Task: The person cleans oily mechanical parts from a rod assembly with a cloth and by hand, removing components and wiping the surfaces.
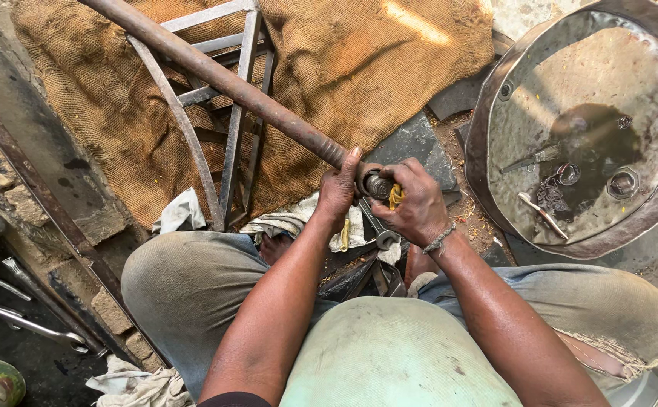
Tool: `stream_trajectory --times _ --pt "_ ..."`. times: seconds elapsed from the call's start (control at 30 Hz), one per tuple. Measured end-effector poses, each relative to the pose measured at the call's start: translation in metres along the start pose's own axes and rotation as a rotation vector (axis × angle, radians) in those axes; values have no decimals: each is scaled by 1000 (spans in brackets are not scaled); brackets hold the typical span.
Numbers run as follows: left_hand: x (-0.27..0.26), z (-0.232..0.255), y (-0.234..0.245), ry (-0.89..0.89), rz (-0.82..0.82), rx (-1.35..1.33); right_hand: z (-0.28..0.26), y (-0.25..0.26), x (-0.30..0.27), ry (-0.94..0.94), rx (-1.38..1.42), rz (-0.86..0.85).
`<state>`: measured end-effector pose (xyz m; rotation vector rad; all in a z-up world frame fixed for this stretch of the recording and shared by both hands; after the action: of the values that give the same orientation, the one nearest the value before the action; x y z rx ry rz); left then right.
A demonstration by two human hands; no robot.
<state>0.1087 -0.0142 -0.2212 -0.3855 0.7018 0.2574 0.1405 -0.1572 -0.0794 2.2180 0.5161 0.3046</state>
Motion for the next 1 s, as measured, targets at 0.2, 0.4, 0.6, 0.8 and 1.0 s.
stream_trajectory --times 0.2,0.4,0.6,0.8,1.0 --pt "-2 -2 2 -6 -6 39 64 -1 0 -478 906 35" --pt "-1 -3 4 -3 -23 63 69 4 -12 -456 1667 -218" --pt "-10 -5 21 16 77 42 46 4 -20 -431 1799 -344" --pt "-3 -12 57 -1 256 -82 35 9 -24 -385 1778 -379" --pt "20 -43 90 72 231 -454 37 8 -31 -397 1637 -318"
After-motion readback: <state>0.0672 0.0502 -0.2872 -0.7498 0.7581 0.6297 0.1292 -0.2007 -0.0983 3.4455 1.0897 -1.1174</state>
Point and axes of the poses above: each hand's wrist, its own x-axis towards the middle knuckle, its own y-axis out of the back of the hand, z = x × y, the point moved 5 cm from there along x, towards the middle knuckle, and after that the axes turned 5 degrees about -x, right-handed, at the moved point
